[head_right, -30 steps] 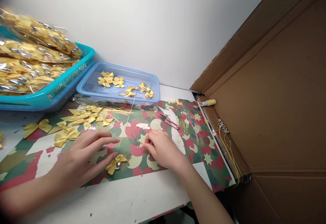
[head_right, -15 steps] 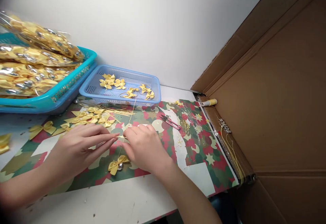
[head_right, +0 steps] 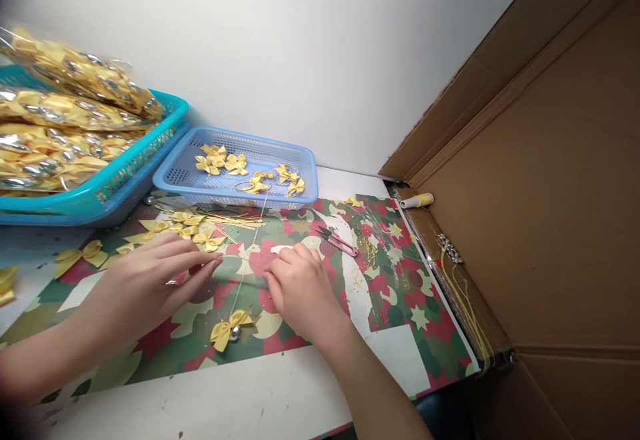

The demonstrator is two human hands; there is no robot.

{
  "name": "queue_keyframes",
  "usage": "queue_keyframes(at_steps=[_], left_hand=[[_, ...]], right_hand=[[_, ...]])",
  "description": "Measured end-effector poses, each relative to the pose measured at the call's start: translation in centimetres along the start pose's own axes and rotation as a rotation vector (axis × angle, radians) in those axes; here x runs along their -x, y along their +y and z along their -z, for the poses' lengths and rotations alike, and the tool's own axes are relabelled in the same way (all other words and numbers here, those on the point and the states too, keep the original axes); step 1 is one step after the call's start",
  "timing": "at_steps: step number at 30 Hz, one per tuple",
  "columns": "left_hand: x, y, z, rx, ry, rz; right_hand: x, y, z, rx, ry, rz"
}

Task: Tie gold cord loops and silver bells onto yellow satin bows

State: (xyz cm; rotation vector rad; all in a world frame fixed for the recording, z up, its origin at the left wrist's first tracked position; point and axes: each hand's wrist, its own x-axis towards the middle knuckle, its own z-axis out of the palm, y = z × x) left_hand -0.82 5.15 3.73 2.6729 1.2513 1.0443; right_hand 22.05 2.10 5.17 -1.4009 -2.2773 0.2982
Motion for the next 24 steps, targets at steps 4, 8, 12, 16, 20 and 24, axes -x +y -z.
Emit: queue_keyframes(at_steps=[4,8,12,16,20,24], left_hand=[[-0.1,1.0,-0.1,0.317,-0.167,0.313],[-0.2,1.6,-0.1,0.570,-0.244,0.577],[0.1,1.8,-0.2,0.807,-0.264,0.677],[0.8,2.1,-0.5,0.900,-0.200,0.691],[1.6,2.3,-1.0,0.886,-0.164,0.644],[2.1,2.5,-1.5,0.830,-0.135,0.618]], right_hand=[[0.0,-0.9,-1.3,-0.584,0.005,-0.267],[-0.2,-1.6,-2.1,-0.922,-0.023,-0.489],[-0.5,-2.1,-2.2,-1.161,0.073,-0.651],[-0.7,-2.5,-2.7,-1.335,0.193,-0.813],[-0.7,-3.1,-3.1,-1.516,0.229,-0.891],[-0.6,-3.6,-3.3,-1.637,0.241,-0.949]])
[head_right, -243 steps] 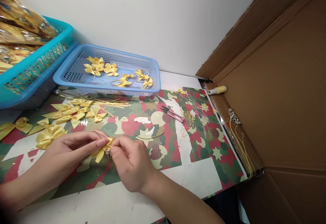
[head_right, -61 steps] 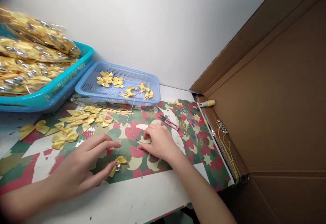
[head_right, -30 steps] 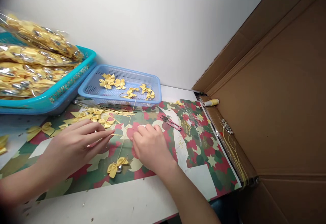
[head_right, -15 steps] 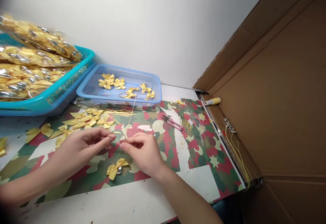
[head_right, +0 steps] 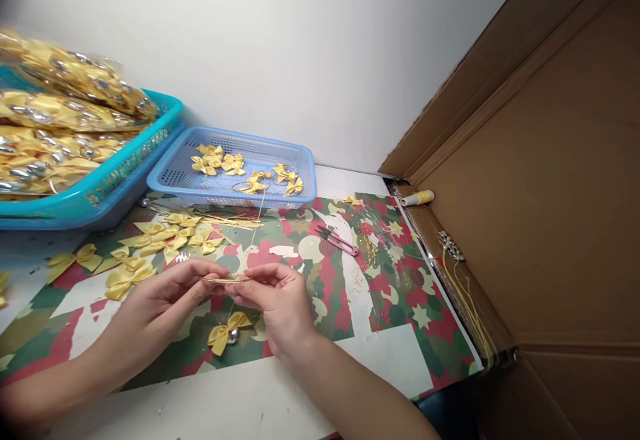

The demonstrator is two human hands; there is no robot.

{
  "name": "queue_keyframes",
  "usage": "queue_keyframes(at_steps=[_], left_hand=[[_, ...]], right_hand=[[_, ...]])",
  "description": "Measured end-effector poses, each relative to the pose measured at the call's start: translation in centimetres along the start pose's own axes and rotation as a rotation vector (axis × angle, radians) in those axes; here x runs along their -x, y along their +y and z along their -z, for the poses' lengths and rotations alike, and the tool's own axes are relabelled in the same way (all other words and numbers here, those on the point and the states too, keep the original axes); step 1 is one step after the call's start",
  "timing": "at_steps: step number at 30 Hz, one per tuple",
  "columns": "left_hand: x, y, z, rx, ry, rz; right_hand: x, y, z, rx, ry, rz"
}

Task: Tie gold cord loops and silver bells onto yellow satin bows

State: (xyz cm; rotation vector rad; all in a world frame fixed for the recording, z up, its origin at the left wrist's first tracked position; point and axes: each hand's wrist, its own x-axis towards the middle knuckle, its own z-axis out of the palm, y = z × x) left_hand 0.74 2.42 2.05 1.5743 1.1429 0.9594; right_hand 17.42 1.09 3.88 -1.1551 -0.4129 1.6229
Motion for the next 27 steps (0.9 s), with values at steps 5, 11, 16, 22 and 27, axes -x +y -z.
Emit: queue_keyframes(at_steps=[5,11,16,22,27], left_hand=[[0.2,0.4,-0.3,0.036,0.031,-0.016],[0.6,0.7,-0.4,-0.033,0.089,-0.084],[0.7,0.5,-0.4,-0.081,0.102,-0.120],[0.8,0.4,-0.5,-0.124,0.097,-0.194],[1.0,0.3,-0.5,-0.158,0.095,-0.269]], right_hand=[[0.3,0.5,-0.4,-0.051,0.052,0.053],[0.4,1.2,-0.6,0.008,0.008,0.194],[0.3,1.5,-0.5,0.031,0.008,0.259],[0.2,1.6,-0.6,0.081,0.018,0.300],[0.4,1.9,-0.6,0.117,0.027,0.323]])
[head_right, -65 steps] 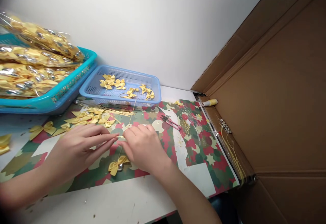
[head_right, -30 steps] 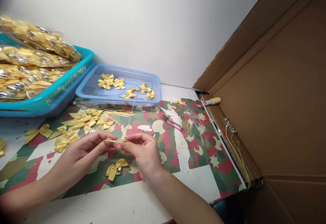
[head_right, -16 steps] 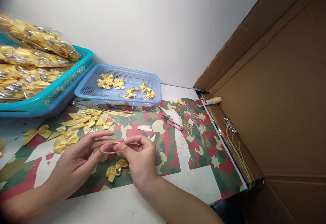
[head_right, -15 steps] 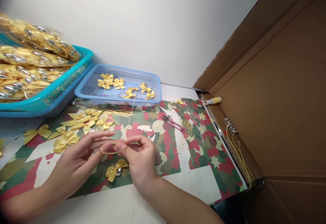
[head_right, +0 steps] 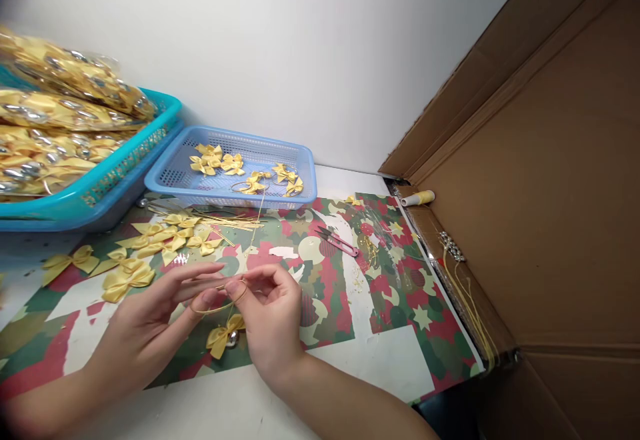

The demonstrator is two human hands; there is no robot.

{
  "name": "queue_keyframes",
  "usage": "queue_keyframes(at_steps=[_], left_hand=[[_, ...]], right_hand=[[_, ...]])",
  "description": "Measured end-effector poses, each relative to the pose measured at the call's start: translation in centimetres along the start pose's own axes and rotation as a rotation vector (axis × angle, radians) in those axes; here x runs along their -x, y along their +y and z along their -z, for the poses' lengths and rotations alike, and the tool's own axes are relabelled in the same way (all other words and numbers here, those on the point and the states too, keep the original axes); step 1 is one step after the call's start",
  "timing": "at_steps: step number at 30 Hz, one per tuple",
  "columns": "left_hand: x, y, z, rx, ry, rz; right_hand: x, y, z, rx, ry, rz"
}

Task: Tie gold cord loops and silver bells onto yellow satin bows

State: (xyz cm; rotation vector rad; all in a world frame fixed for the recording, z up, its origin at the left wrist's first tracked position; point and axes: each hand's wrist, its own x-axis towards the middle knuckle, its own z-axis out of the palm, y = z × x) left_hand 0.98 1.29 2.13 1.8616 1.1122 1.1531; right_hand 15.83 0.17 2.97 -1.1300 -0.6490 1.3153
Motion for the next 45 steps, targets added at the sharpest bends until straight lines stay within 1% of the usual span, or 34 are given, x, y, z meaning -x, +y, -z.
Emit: queue_keyframes(at_steps=[3,7,11,15,19,22,24,26,28,32,36,40,45], left_hand=[[0.2,-0.2,0.0,-0.019,0.009,-0.042],[0.4,-0.7,-0.1,-0.044,0.007,-0.060],[0.6,-1.0,-0.2,-0.035,0.022,-0.058],[0.5,-0.8,-0.1,-0.050,-0.008,-0.028],[0.3,-0.6,0.0,-0.047,-0.011,-0.045],[0.0,-0.6,0.0,-0.096,0.030,-0.076],[-0.3,-0.5,0.2,-0.137,0.067,-0.124],[-0.6,-0.4,0.4,-0.145,0.080,-0.170],[-0.9,-0.4,0.7,-0.139,0.087,-0.219],[-1.2,-0.5,1.2,-0.149,0.081,-0.306],[-1.3,-0.8,1.4,-0.180,0.094,-0.352],[-1.2,-1.4,1.6,-0.211,0.068,-0.410],[-1.3,-1.2,1.6,-0.175,0.057,-0.433]], right_hand=[[0.1,0.1,0.0,0.039,0.017,0.031],[0.0,-0.1,-0.1,0.119,0.037,0.042],[-0.2,-0.3,-0.2,0.160,0.015,0.020],[-0.4,-0.4,-0.1,0.202,-0.016,-0.019],[-0.3,-0.3,0.0,0.192,-0.068,-0.006],[-0.1,-0.2,0.2,0.207,-0.092,0.007],[0.0,-0.2,0.2,0.213,-0.093,0.015],[0.1,-0.3,0.2,0.197,-0.094,0.012],[0.1,-0.5,0.2,0.160,-0.104,-0.019],[-0.2,-1.0,0.3,0.097,-0.168,-0.135],[-0.3,-1.0,0.4,0.043,-0.186,-0.228],[-0.3,-0.8,0.6,-0.017,-0.193,-0.310],[-0.2,-1.1,0.8,-0.059,-0.206,-0.388]])
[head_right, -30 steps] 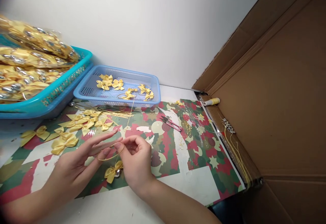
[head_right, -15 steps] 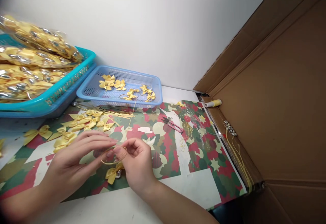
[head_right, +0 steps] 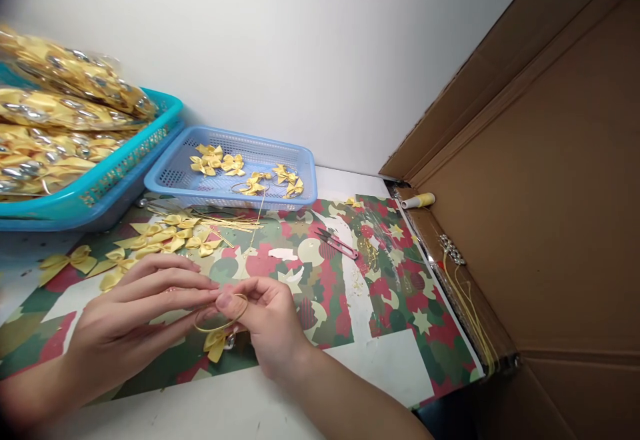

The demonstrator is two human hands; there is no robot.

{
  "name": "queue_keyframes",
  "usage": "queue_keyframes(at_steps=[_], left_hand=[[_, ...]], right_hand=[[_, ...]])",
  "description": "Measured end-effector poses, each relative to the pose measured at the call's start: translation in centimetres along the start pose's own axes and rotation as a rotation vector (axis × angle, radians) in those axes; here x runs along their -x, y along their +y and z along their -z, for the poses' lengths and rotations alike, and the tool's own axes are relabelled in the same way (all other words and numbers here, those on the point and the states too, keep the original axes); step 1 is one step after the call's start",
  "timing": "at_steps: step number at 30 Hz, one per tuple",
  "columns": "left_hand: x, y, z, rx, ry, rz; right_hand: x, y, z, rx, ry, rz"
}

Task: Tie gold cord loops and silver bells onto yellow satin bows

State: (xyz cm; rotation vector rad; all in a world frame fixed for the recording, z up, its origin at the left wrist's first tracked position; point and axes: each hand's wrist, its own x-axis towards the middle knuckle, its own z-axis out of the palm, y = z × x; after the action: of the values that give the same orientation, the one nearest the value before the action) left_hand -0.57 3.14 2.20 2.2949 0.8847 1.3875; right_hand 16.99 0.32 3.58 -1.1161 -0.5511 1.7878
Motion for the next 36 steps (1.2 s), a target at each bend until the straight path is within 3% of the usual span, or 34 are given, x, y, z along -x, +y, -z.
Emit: queue_keyframes(at_steps=[9,14,18,22,36], left_hand=[[-0.5,0.3,0.2,0.088,-0.019,0.014],[-0.9,0.6,0.4,0.092,-0.008,0.001],[-0.8,0.7,0.2,0.150,0.021,0.144],[-0.3,0.7,-0.1,0.258,0.004,0.342],[-0.7,1.2,-0.5,0.473,-0.060,0.788]], right_hand=[[-0.2,0.0,0.3,0.043,-0.048,0.015],[0.1,0.3,0.7,0.294,0.035,0.386],[0.3,0.9,0.7,0.495,0.093,0.601],[0.3,1.3,0.5,0.451,0.065,0.574],[0.0,1.5,0.3,0.350,0.056,0.519]])
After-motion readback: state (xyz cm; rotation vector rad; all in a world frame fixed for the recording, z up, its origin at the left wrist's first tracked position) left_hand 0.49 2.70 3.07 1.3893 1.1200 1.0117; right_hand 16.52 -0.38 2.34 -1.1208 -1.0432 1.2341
